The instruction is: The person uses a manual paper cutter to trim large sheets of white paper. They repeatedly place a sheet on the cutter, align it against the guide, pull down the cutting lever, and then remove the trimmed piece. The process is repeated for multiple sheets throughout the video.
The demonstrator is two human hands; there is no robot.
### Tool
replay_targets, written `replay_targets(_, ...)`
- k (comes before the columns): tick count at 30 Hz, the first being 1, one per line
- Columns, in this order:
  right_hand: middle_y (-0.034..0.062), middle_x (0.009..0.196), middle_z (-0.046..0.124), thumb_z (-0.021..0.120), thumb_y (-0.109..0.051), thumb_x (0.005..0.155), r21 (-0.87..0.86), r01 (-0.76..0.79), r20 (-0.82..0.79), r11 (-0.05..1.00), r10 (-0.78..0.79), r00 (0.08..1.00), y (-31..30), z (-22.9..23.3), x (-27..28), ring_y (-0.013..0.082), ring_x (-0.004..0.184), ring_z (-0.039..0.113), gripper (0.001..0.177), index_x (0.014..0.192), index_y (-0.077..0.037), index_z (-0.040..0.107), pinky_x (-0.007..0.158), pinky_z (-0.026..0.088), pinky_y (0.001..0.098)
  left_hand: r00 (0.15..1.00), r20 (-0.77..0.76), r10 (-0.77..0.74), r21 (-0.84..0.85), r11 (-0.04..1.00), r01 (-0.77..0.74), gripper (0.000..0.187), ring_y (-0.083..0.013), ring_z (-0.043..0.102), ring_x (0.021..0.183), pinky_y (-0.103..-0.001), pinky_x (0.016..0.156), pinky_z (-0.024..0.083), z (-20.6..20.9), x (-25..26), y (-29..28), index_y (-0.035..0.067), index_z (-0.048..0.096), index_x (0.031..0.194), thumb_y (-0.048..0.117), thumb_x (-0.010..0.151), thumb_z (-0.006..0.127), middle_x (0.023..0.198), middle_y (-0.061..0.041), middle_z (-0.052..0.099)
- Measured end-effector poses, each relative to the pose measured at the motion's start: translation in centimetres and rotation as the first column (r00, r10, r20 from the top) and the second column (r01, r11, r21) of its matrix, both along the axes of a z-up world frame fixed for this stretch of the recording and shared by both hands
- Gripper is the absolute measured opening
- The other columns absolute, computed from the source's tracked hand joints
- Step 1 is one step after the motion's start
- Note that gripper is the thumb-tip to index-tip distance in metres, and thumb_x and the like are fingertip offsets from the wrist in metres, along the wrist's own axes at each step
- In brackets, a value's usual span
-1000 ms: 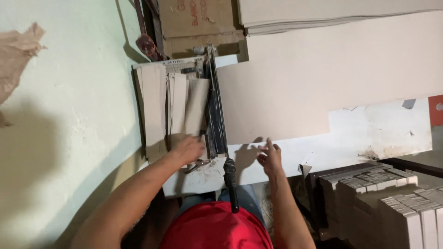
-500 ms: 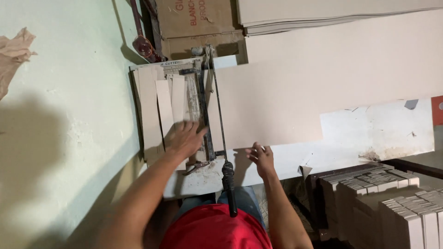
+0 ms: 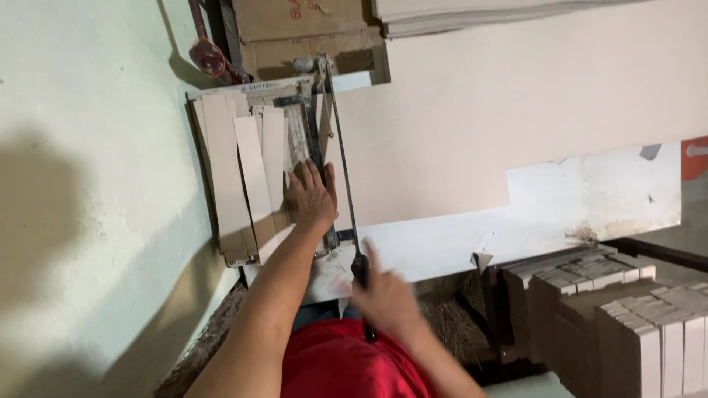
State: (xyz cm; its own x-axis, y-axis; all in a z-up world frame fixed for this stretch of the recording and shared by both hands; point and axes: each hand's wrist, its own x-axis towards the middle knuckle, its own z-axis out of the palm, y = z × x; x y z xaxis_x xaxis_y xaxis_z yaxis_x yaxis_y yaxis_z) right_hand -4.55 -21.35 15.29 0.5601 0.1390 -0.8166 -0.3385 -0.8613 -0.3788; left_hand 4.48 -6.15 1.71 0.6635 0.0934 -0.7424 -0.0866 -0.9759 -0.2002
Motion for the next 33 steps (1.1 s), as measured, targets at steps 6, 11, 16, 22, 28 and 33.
replay_targets(6, 0.0279, 0.092, 0.075, 0.051, -0.026, 0.097, -0.097, -0.180, 0.159, 0.979, 0.194, 0.968, -1.4, -13.9, -7.1, 0.0473, 0.086, 0.075, 0.072, 0.157, -0.005, 0.017, 0.073, 0.060, 0.0570, 0.984, -0.007, 0.176, -0.279, 0.945, -0.171, 0.118, -0.0487, -0.006, 0.154, -0.073, 0.116, -0.006, -3.3, 0.6, 0.6, 0.007, -0.004, 0.163, 0.033, 0.084, 0.080, 0.165, -0.035, -0.002)
replay_targets(11, 0.0246, 0.087, 0.075, 0.056, -0.030, 0.094, -0.050, -0.108, 0.288, 0.993, 0.118, 0.950, -2.1, -17.2, -9.1, 0.0474, 0.077, 0.074, 0.075, 0.158, -0.015, 0.019, 0.065, 0.056, 0.0602, 0.992, 0.082, 0.092, -0.240, 0.968, -0.069, 0.117, -0.0522, 0.002, 0.153, -0.075, 0.114, 0.001, -2.6, -0.4, 0.8, 0.005, 0.006, 0.164, 0.041, 0.081, 0.081, 0.163, -0.038, 0.008)
replay_targets(16, 0.0213, 0.084, 0.075, 0.053, -0.028, 0.096, -0.105, -0.133, 0.321, 0.986, 0.160, 0.934, -1.2, -15.8, -9.1, 0.0416, 0.072, 0.075, 0.069, 0.156, -0.014, 0.022, 0.061, 0.060, 0.0527, 0.992, 0.094, 0.080, -0.200, 0.978, -0.060, 0.121, -0.0495, 0.003, 0.154, -0.075, 0.115, 0.001, -3.8, -0.8, 0.6, 0.007, 0.002, 0.164, 0.045, 0.080, 0.081, 0.164, -0.036, 0.006)
replay_targets(22, 0.0234, 0.089, 0.075, 0.053, -0.031, 0.097, -0.106, -0.130, 0.293, 0.986, 0.155, 0.943, -2.3, -18.4, -9.9, 0.0444, 0.078, 0.075, 0.073, 0.158, -0.014, 0.018, 0.066, 0.058, 0.0579, 0.988, 0.098, 0.121, -0.181, 0.978, -0.102, 0.117, -0.0473, 0.003, 0.154, -0.074, 0.116, 0.000, -3.2, -0.9, -0.2, 0.012, 0.009, 0.164, 0.042, 0.079, 0.083, 0.164, -0.033, 0.010)
replay_targets(28, 0.0214, 0.088, 0.076, 0.056, -0.025, 0.094, -0.147, -0.193, 0.376, 0.970, 0.235, 0.896, -2.0, -18.8, -10.2, 0.0389, 0.074, 0.076, 0.081, 0.162, -0.010, 0.014, 0.063, 0.061, 0.0500, 0.984, 0.098, 0.150, -0.213, 0.969, -0.126, 0.114, -0.0484, 0.003, 0.153, -0.074, 0.117, -0.002, -3.4, -0.8, 0.2, 0.012, 0.011, 0.163, 0.035, 0.079, 0.084, 0.164, -0.034, 0.010)
replay_targets(33, 0.0242, 0.099, 0.075, 0.050, -0.009, 0.095, -0.216, -0.312, 0.384, 0.925, 0.374, 0.844, -2.7, -21.0, -10.2, 0.0393, 0.083, 0.077, 0.084, 0.164, 0.000, 0.004, 0.070, 0.062, 0.0497, 0.989, 0.089, 0.119, -0.197, 0.975, -0.100, 0.114, -0.0475, 0.004, 0.154, -0.073, 0.117, -0.002, -2.3, -1.1, 0.0, 0.012, 0.009, 0.164, 0.039, 0.080, 0.082, 0.164, -0.033, 0.010)
